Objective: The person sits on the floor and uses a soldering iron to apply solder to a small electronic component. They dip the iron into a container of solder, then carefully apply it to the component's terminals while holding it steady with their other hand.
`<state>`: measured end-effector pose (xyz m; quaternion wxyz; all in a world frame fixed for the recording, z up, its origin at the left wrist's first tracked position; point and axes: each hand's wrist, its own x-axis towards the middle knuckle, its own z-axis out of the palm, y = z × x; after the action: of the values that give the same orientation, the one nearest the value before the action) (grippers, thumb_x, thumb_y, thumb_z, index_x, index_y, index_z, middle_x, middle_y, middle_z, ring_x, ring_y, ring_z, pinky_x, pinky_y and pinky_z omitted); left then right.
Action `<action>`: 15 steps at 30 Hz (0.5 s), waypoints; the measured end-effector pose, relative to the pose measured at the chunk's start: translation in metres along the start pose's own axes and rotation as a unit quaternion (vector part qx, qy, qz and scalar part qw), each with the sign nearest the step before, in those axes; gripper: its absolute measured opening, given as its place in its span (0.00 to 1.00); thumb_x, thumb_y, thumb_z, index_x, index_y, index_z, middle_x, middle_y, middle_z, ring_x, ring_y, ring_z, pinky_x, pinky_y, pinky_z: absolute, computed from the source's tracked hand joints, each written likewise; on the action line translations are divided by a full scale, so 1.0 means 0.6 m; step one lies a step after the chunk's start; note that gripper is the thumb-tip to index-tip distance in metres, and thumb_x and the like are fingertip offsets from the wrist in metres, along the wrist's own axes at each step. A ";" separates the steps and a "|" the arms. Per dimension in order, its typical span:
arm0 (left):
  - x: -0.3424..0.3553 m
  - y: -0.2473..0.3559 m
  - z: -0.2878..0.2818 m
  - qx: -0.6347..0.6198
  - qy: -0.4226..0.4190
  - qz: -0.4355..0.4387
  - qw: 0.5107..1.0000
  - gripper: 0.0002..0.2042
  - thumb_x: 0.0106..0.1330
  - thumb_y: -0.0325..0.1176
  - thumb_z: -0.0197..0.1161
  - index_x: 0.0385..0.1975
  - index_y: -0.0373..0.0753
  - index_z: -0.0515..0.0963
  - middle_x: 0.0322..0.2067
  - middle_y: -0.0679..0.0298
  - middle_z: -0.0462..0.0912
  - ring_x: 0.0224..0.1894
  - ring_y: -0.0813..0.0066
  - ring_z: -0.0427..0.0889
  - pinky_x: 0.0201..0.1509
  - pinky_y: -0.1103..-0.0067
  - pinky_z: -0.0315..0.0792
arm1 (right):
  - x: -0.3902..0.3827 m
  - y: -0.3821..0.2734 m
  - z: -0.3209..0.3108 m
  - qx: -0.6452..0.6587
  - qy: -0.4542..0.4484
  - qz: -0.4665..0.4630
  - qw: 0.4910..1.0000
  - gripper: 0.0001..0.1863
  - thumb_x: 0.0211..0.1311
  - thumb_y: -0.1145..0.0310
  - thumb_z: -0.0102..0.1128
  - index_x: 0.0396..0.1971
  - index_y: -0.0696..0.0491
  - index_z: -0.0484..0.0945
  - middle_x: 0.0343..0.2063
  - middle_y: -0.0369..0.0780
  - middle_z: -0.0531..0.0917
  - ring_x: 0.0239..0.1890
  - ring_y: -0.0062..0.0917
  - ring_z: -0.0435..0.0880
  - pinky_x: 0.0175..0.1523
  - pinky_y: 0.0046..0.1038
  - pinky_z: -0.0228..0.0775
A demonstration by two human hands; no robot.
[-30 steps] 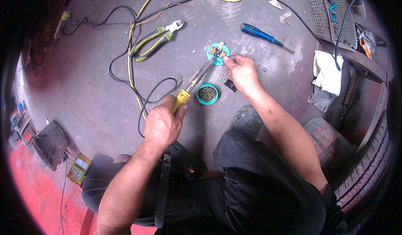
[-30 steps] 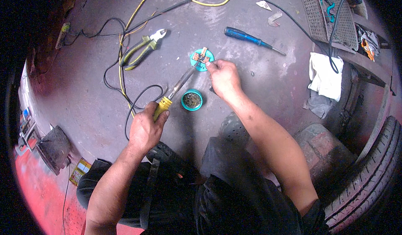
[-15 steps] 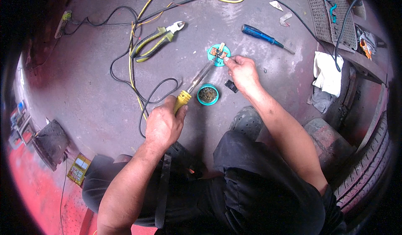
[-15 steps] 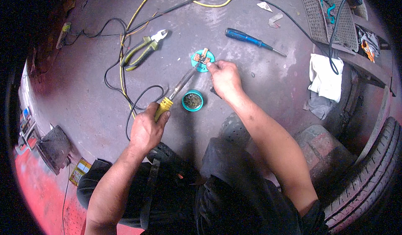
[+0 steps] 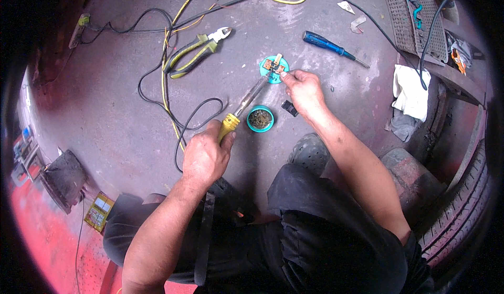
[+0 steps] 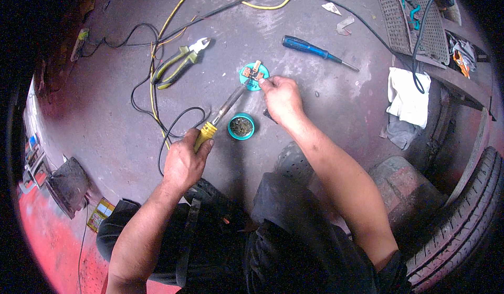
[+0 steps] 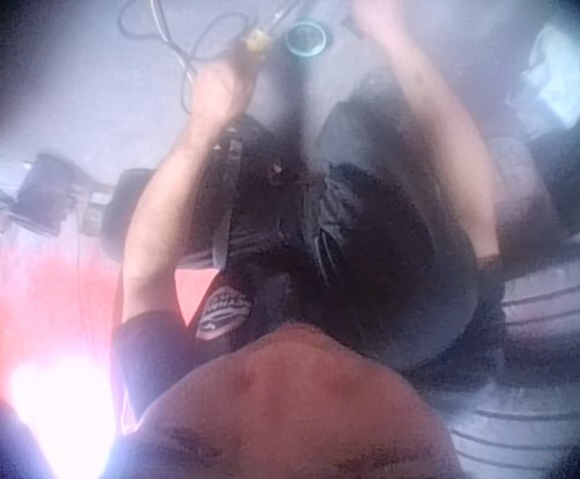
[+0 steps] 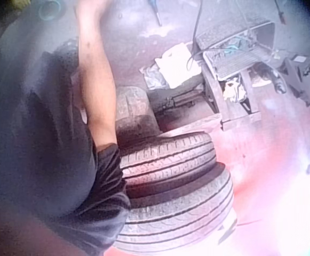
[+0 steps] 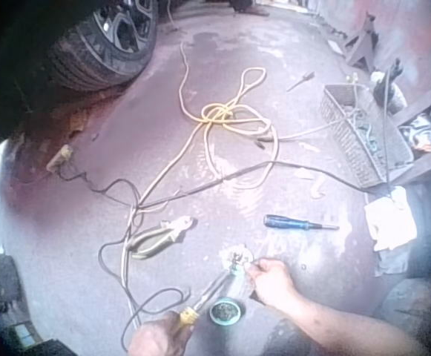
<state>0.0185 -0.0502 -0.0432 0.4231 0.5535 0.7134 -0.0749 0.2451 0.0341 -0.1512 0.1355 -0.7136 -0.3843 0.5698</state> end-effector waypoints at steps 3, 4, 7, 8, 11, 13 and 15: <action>0.000 0.002 -0.001 -0.001 0.000 0.002 1.000 0.16 0.69 0.41 0.63 0.39 0.32 0.74 0.28 0.39 0.82 0.37 0.37 0.83 0.40 0.54 0.75 | -0.001 -0.003 0.000 0.000 -0.001 0.004 1.000 0.17 0.69 0.60 0.61 0.38 0.63 0.84 0.20 0.41 0.82 0.24 0.23 0.79 0.35 0.33 0.71; 0.000 0.002 -0.001 0.000 0.002 0.003 1.000 0.16 0.69 0.41 0.63 0.39 0.32 0.74 0.28 0.39 0.82 0.37 0.37 0.83 0.40 0.54 0.75 | -0.001 -0.002 0.000 0.002 -0.003 0.005 1.000 0.17 0.69 0.60 0.61 0.38 0.63 0.84 0.20 0.41 0.82 0.24 0.23 0.79 0.35 0.33 0.71; 0.001 0.003 -0.001 0.001 0.003 0.008 1.000 0.16 0.69 0.41 0.63 0.39 0.31 0.73 0.27 0.39 0.82 0.36 0.37 0.83 0.39 0.54 0.75 | 0.000 -0.001 -0.001 0.005 -0.002 0.008 1.000 0.17 0.69 0.60 0.61 0.39 0.63 0.84 0.20 0.41 0.82 0.25 0.23 0.79 0.35 0.33 0.71; 0.000 0.003 -0.001 0.002 0.004 0.009 1.000 0.16 0.70 0.41 0.63 0.39 0.31 0.73 0.27 0.39 0.82 0.36 0.37 0.83 0.39 0.53 0.74 | 0.000 -0.002 0.000 0.006 -0.001 0.008 1.000 0.17 0.69 0.61 0.61 0.39 0.63 0.84 0.21 0.41 0.82 0.25 0.23 0.79 0.35 0.33 0.71; 0.000 0.002 -0.001 0.003 0.006 0.010 1.000 0.16 0.70 0.41 0.63 0.38 0.31 0.73 0.27 0.39 0.81 0.36 0.36 0.83 0.39 0.53 0.74 | 0.000 -0.002 0.001 0.009 0.000 0.011 1.000 0.17 0.69 0.61 0.61 0.39 0.63 0.84 0.21 0.41 0.83 0.26 0.23 0.79 0.36 0.33 0.71; 0.000 0.001 0.001 0.005 0.007 0.010 1.000 0.16 0.69 0.41 0.63 0.38 0.32 0.73 0.27 0.39 0.81 0.36 0.36 0.83 0.39 0.53 0.74 | -0.001 -0.003 0.001 0.007 0.000 0.010 1.000 0.17 0.69 0.61 0.61 0.39 0.63 0.84 0.21 0.41 0.82 0.26 0.22 0.79 0.36 0.32 0.71; 0.001 -0.002 0.004 0.008 0.009 0.010 1.000 0.16 0.69 0.41 0.63 0.38 0.32 0.73 0.27 0.39 0.81 0.36 0.37 0.83 0.39 0.53 0.74 | -0.001 -0.004 0.000 0.001 0.001 0.005 1.000 0.17 0.69 0.61 0.61 0.39 0.63 0.84 0.20 0.40 0.82 0.25 0.22 0.78 0.35 0.32 0.70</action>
<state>0.0188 -0.0515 -0.0456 0.4129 0.5646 0.7111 -0.0717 0.2440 0.0351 -0.1491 0.1337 -0.7158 -0.3799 0.5705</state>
